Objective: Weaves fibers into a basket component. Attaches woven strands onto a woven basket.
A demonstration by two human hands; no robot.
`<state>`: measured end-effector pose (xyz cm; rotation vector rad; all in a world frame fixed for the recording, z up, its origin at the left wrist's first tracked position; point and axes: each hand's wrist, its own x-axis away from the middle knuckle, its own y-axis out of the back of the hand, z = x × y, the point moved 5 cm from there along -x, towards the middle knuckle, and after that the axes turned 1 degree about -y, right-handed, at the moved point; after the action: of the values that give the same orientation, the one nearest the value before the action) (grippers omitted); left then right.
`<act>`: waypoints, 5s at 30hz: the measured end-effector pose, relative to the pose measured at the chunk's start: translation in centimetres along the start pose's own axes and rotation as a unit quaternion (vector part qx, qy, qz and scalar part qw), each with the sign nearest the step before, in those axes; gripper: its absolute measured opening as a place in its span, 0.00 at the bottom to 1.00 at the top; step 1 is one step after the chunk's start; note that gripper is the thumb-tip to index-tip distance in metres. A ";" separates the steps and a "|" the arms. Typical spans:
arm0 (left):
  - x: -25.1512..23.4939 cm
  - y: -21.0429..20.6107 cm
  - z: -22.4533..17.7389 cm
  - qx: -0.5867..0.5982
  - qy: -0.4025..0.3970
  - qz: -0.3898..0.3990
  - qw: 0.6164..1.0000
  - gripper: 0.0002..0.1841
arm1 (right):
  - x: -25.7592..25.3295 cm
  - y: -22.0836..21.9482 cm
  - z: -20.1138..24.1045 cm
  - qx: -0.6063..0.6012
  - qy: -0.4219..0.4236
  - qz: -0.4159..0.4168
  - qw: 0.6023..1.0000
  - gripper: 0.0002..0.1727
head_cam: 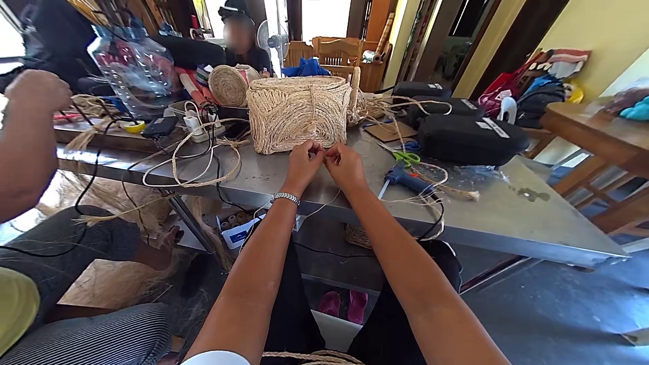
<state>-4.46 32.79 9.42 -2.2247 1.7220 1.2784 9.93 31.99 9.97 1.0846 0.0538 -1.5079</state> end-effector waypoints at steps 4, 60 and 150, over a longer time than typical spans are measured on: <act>0.1 0.0 -0.3 0.002 -0.014 0.007 1.000 0.10 | 0.1 0.7 0.1 0.007 -0.027 -0.031 0.999 0.11; 0.2 -0.4 0.6 0.133 -0.003 0.036 0.990 0.07 | -0.1 0.1 -0.4 -0.049 -0.059 0.029 0.997 0.11; 0.2 0.9 0.5 0.072 0.017 -0.034 0.997 0.09 | -1.3 -1.2 0.0 -0.008 -0.020 0.041 0.999 0.15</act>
<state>-5.44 32.53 9.37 -2.2152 1.6753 1.0709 8.77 33.37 10.15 1.0309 -0.0063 -1.4522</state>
